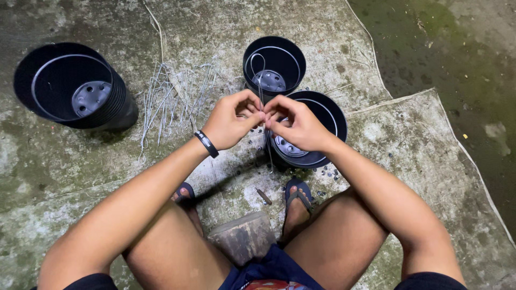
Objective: The person sits on a small wooden block and bends metal wires into loops, then threads them through holes in the bottom of black plastic pots to create hanging supports. The person repeats this process for multiple pots, securing the wire ends by hand.
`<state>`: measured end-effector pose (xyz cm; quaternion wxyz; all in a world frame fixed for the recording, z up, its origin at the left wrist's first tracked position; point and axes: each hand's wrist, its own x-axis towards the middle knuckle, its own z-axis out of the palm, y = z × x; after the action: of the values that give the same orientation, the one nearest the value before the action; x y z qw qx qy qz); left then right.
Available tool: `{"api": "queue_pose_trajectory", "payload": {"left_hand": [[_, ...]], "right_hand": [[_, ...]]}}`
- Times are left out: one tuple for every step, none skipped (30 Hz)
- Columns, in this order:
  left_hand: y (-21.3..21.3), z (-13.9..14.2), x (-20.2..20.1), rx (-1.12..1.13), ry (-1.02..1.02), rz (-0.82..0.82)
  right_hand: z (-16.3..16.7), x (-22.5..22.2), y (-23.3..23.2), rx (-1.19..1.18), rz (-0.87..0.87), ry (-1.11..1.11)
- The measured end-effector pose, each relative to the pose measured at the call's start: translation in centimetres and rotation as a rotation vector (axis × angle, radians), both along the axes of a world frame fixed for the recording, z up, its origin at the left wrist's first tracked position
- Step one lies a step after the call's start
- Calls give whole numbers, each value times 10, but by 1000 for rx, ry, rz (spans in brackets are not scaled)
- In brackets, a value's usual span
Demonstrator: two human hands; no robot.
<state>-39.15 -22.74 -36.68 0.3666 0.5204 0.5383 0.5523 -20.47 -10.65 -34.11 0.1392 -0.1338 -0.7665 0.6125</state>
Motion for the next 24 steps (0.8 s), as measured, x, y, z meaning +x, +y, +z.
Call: {"api": "queue_pose_trajectory", "payload": {"left_hand": [[0, -1, -2, -10, -11, 5], [0, -1, -3, -21, -21, 10], [1, -1, -4, 22, -21, 16], [2, -1, -4, 64, -21, 22], [2, -1, -4, 105, -21, 28], [2, -1, -4, 131, -38, 19], [3, -1, -4, 157, -55, 8], [3, 0, -4, 184, -72, -3], [2, 1, -3, 128, -113, -5], [1, 2, -4, 73, -152, -8], [1, 3, -4, 18, -191, -12], [1, 4, -4, 25, -173, -16], [1, 6, -4, 30, -156, -18], [1, 7, -5, 35, -137, -20], [1, 8, -6, 36, -126, -22], [1, 8, -8, 37, -114, -24], [2, 9, -10, 38, -103, -28], [2, 8, -11, 53, -105, -20], [3, 8, -13, 69, -107, -12], [4, 7, -13, 84, -109, -4], [5, 6, -14, 98, -114, 21], [5, 5, -13, 111, -120, 47], [5, 5, -13, 125, -125, 72], [6, 4, -13, 134, -129, 103]], "right_hand": [[-1, 0, 2, 13, 15, -28], [-2, 0, 4, 27, 30, -55], [-3, 1, 5, 72, 65, -59], [-4, 1, 5, 116, 101, -62], [-5, 1, 5, 160, 138, -66], [-6, 0, 4, 137, 131, -94], [-6, 0, 4, 116, 123, -121], [-7, -1, 3, 94, 115, -149], [-6, -1, 3, 41, 121, -161], [-6, -1, 4, -11, 127, -172], [-5, -2, 4, -62, 131, -182], [-4, -1, 4, -13, 138, -177], [-4, -1, 3, 33, 147, -173], [-3, -1, 3, 80, 156, -168], [-3, 0, 3, 83, 142, -203], [-2, 1, 3, 86, 127, -239], [-2, 1, 3, 90, 111, -275], [-2, 2, 4, 74, 145, -227], [-2, 2, 4, 59, 178, -178], [-2, 2, 5, 44, 211, -130], [-2, 3, 6, 0, 235, -166], [-2, 4, 6, -45, 260, -202], [-2, 4, 7, -89, 285, -238], [-2, 5, 7, -87, 319, -202]]}}
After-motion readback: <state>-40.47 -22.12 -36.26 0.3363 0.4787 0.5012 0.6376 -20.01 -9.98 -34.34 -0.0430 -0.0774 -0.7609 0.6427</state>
